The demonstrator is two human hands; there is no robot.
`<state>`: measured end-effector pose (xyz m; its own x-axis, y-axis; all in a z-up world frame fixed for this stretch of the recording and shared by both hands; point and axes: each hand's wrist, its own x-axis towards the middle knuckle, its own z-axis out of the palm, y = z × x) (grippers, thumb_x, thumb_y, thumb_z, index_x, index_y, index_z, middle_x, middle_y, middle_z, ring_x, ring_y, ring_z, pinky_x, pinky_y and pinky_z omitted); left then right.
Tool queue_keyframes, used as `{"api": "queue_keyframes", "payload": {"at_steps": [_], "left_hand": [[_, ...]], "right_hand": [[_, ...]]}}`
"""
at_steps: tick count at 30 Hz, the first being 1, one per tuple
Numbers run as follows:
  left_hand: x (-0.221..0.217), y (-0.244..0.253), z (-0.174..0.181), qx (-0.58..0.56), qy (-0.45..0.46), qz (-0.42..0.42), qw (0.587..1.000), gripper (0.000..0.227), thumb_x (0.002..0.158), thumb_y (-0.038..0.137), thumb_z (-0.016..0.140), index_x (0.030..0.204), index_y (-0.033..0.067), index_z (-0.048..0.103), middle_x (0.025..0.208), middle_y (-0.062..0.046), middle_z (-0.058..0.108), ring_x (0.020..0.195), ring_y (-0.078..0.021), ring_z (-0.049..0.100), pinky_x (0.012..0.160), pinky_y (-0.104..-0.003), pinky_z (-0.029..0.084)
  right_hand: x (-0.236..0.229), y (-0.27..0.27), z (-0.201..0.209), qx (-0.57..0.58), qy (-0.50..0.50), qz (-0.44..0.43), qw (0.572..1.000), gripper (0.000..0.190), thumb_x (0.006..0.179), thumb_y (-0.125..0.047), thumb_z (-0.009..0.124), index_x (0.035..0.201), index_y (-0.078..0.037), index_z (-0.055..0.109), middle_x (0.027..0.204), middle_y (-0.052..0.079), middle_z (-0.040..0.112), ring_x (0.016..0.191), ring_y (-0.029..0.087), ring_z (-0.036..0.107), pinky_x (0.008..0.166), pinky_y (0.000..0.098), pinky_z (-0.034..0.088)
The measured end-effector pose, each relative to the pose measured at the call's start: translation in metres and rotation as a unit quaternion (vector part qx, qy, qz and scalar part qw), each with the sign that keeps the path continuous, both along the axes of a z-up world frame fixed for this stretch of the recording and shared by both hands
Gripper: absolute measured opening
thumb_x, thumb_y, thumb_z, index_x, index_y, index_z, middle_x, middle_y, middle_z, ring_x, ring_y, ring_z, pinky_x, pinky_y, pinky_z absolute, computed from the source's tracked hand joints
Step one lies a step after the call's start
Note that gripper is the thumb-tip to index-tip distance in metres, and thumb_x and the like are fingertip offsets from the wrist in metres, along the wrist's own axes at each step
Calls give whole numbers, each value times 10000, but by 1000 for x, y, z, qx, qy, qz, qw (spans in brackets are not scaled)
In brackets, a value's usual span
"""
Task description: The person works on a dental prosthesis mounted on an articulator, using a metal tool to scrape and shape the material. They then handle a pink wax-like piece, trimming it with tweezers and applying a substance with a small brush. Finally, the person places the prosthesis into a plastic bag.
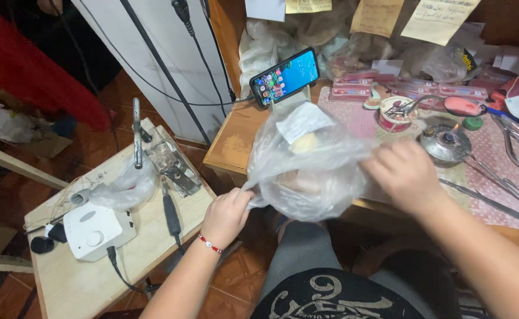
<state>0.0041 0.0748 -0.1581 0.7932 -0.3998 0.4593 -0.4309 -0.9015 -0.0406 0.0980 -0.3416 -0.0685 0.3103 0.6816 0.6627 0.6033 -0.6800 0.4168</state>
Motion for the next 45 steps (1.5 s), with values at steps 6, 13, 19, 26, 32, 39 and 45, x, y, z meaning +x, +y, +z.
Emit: {"api": "queue_keyframes", "payload": {"at_steps": [6,13,19,26,32,39,45], "left_hand": [[15,-9,19,-98,132,35,986,162,973,362,528,923,248,633,787,-1,653,790,-256,724,718,-395,580],[60,2,41,-407,348,79,841,418,993,372,470,742,110,676,681,-108,657,634,-269,624,566,-388,472],[50,-31,77,-829,327,-21,453,425,1008,475,429,761,137,503,463,-113,501,365,-212,528,410,-313,428],[53,-106,42,-827,267,-335,363,798,928,785,371,1184,120,730,1249,-304,680,1343,-452,543,1238,-458,328],[36,-125,85,-873,209,-290,331,730,783,796,641,1118,148,668,1028,-69,772,1035,-228,712,1020,-347,552],[89,-119,55,-880,92,-302,354,362,997,246,676,732,215,431,453,82,336,387,-103,439,684,-241,507],[89,-113,64,-896,108,-267,338,346,908,-40,684,789,186,451,438,65,330,308,-76,390,504,-209,449]], "right_hand": [[-48,34,-13,91,39,220,970,239,1033,-200,515,1154,-179,720,1301,208,649,1118,402,666,850,479,553],[-58,71,-16,-36,162,298,940,228,1041,-210,451,902,-85,582,1159,212,598,1153,408,617,858,486,498],[-57,96,-32,-79,170,309,932,276,971,-191,419,759,-93,566,652,84,507,709,296,539,698,437,418],[-67,139,37,-213,188,317,905,111,846,-138,621,751,-121,675,660,83,633,640,262,584,576,391,458],[25,174,129,-136,352,404,833,186,750,-11,682,925,1,622,927,224,641,978,480,613,832,555,521],[119,193,48,-33,615,220,756,237,895,-200,638,1090,-77,585,1032,238,713,1067,462,668,919,585,505],[130,195,30,25,633,218,743,145,942,-152,587,1070,-86,567,943,160,701,979,359,686,877,531,522]]}}
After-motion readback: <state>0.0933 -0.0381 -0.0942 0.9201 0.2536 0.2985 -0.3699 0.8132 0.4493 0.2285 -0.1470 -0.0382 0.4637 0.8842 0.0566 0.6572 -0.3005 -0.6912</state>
